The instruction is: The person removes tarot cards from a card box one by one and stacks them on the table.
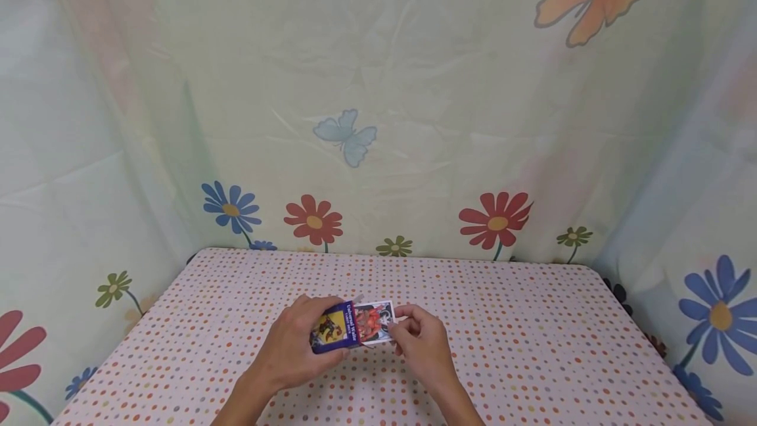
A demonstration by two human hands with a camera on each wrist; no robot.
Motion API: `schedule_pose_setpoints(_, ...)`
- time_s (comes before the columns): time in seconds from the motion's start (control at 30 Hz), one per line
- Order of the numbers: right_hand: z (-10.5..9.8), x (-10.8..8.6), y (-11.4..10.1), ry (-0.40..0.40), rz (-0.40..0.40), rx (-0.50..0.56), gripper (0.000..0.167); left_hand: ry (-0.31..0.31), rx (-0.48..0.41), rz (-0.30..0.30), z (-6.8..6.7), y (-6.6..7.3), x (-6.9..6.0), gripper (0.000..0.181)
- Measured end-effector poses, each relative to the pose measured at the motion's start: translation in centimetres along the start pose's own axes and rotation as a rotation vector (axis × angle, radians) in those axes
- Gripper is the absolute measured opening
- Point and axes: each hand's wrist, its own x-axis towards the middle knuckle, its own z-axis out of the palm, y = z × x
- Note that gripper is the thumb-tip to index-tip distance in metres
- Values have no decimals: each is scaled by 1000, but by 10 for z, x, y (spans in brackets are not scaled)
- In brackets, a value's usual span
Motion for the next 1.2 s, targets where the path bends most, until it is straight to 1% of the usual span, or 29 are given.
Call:
schedule_pose_setpoints(0.27, -3, 2, 1, 18, 20, -8, 21, -21, 15, -21, -2, 0, 0, 71)
schedule_pose_setpoints(0.57, -4, 4, 2, 41, 29, -10, 28, -2, 16, -4, -2, -1, 1, 70)
schedule_pose_setpoints(0.8, -6, 3, 2, 69, 19, -2, 31, -37, -18, 6, 0, 1, 0, 68)
schedule_pose_setpoints(1.0, -8, 3, 2, 95, 14, 48, 33, -60, -7, 4, 1, 2, -1, 68)
schedule_pose_setpoints(1.2, -10, 3, 2, 104, 11, 82, 30, -84, -31, 13, 1, 3, -1, 68)
